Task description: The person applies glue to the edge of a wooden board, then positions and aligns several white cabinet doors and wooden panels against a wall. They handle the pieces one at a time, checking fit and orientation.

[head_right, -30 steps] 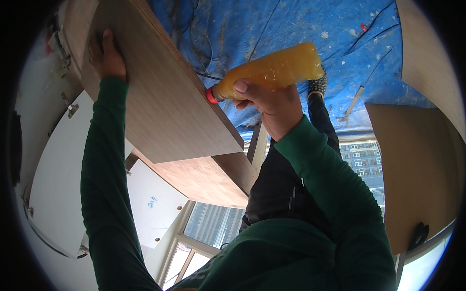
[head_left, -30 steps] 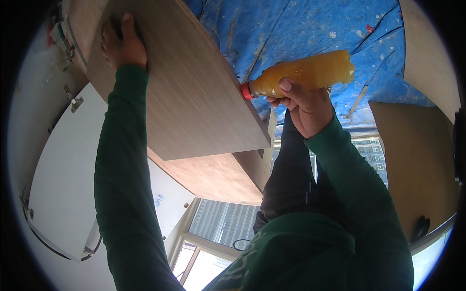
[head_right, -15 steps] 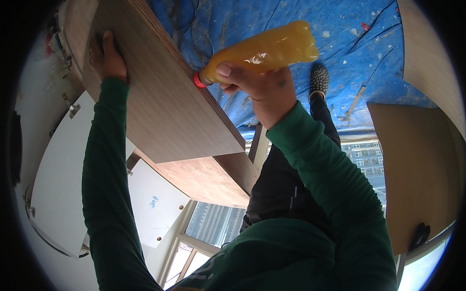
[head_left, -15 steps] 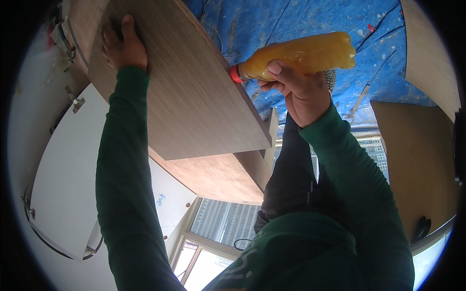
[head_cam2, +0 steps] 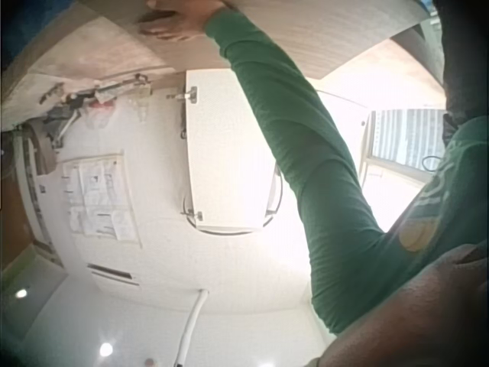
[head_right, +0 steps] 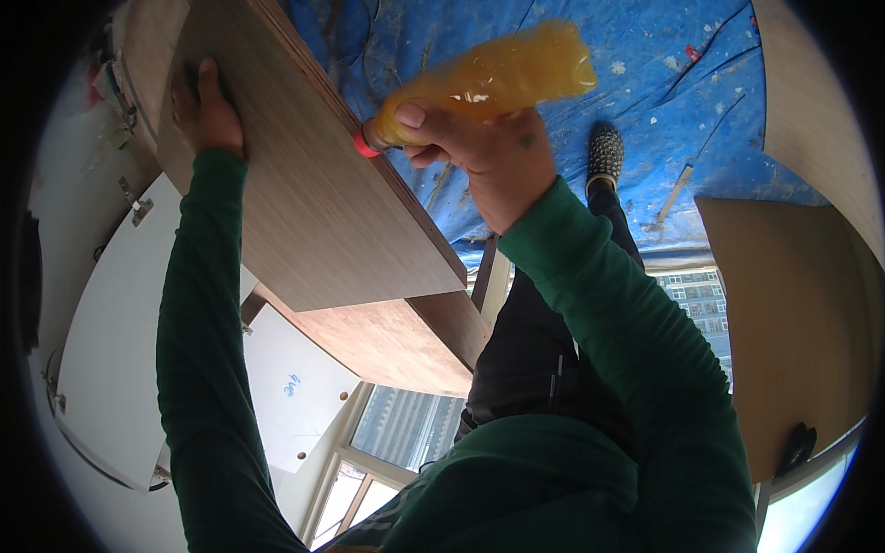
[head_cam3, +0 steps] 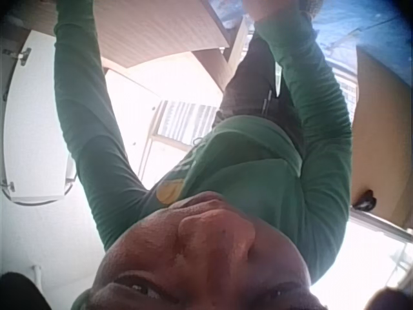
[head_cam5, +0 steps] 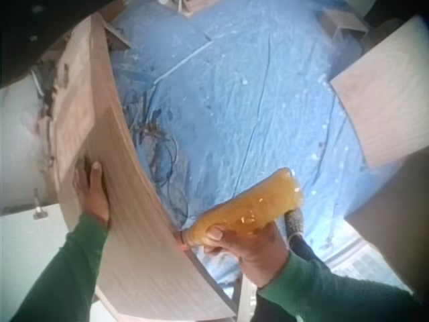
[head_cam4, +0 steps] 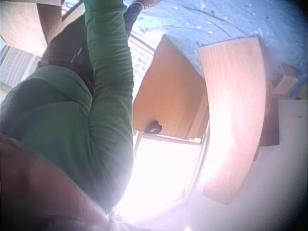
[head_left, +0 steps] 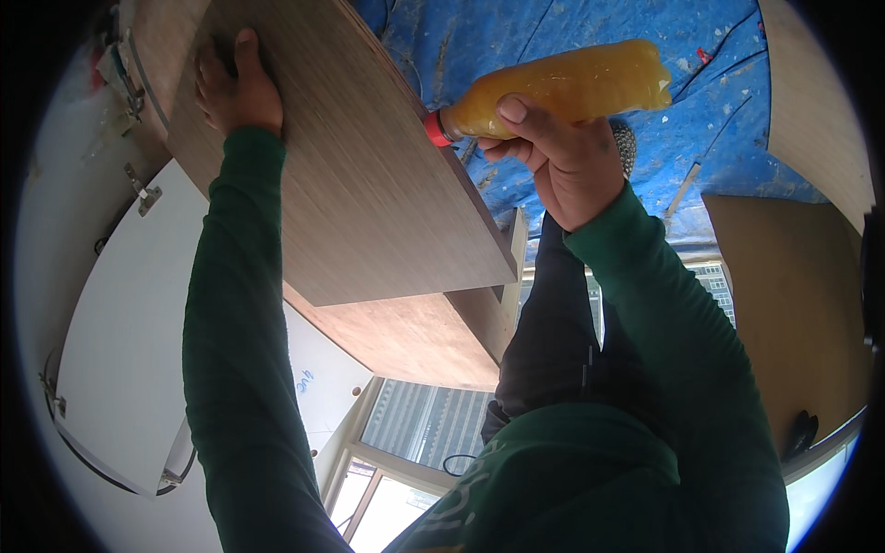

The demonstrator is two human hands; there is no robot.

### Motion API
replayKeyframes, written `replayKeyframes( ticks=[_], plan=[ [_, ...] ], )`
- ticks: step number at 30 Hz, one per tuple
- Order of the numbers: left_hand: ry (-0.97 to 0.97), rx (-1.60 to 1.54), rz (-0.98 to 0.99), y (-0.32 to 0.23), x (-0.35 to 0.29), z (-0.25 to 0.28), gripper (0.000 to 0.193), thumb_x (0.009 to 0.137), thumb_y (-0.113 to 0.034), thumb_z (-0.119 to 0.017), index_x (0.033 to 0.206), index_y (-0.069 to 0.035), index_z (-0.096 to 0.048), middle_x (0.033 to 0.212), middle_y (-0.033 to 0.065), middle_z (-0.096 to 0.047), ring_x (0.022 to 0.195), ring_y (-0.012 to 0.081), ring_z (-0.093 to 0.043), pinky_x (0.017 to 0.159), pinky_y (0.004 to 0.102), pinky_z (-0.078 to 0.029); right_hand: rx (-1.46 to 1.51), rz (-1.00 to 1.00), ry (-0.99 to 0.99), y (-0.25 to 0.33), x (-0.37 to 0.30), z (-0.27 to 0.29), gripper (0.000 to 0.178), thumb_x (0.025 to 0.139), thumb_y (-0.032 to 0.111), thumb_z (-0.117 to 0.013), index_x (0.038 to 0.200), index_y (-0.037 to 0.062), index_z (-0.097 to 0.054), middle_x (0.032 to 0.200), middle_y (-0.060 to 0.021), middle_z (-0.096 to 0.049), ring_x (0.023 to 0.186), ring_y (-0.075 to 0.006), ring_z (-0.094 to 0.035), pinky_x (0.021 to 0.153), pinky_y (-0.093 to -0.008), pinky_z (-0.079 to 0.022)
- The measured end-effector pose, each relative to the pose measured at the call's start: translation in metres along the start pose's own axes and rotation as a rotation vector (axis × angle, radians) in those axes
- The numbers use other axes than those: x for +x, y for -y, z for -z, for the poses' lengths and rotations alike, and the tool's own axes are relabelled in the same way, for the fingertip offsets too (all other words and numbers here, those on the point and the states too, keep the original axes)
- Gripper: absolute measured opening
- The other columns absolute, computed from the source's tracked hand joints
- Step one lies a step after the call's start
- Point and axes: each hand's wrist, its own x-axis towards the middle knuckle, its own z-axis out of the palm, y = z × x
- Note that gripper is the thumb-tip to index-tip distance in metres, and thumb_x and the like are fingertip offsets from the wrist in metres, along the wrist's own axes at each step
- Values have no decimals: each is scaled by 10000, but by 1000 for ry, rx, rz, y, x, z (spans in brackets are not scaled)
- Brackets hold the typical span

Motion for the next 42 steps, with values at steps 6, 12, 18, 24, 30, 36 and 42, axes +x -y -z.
replayKeyframes(
  ticks=[6, 12, 18, 24, 30, 36, 42],
  plan=[
    [-6, 27, -4, 0, -3, 1, 909, 954, -709, -577, 1616, -96, -466, 1680, 180, -428, 1578, 408, -303, 1287, 589, -208, -5, -128, -34, -7, -32, 17, 518, 955, 276, -815, 1326, -15, -602, 1192, -178, -731, 965, -270, -769, 837, -399, -643],
    [-3, 20, -35, 1, -1, 1, 897, 957, -704, -571, 1613, -101, -470, 1684, 169, -427, 1576, 410, -312, 1287, 586, -211, 5, -26, -12, -3, 0, 3, 485, 964, 280, -811, 1306, -11, -626, 1162, -164, -742, 947, -255, -771, 842, -389, -638],
    [-2, 53, -20, -2, -1, 1, 896, 956, -703, -572, 1614, -103, -471, 1685, 167, -428, 1575, 415, -312, 1289, 585, -208, 23, 39, 21, -4, 22, 4, 454, 967, 288, -819, 1265, -14, -658, 1108, -152, -755, 931, -248, -772, 831, -384, -635],
    [-13, 65, -17, 0, -3, 2, 897, 953, -708, -576, 1605, -100, -484, 1674, 177, -441, 1572, 422, -315, 1288, 576, -215, 43, -150, -69, -7, -38, 19, 454, 963, 297, -820, 1254, -10, -655, 1126, -147, -742, 964, -248, -762, 831, -378, -639],
    [-22, 57, -70, 3, 1, 0, 889, 953, -713, -576, 1605, -115, -489, 1663, 194, -451, 1556, 435, -339, 1285, 577, -222, 75, -13, -12, -7, 9, 4, 471, 967, 316, -817, 1262, -10, -646, 1135, -155, -740, 957, -250, -762, 830, -376, -640],
    [-8, 33, -19, 4, 2, -3, 900, 951, -726, -576, 1611, -120, -482, 1666, 189, -446, 1561, 431, -331, 1282, 588, -221, 111, -108, -122, -15, -27, 14, 477, 922, 286, -859, 1230, -21, -664, 1091, -149, -746, 886, -237, -757, 787, -370, -640],
    [-2, 55, -25, 5, 1, 1, 913, 952, -731, -568, 1618, -114, -468, 1674, 187, -434, 1569, 426, -315, 1280, 596, -219, 87, -216, -172, -23, -76, 35, 477, 943, 266, -832, 1274, -17, -638, 1151, -157, -732, 948, -247, -749, 813, -384, -628]
  ],
)
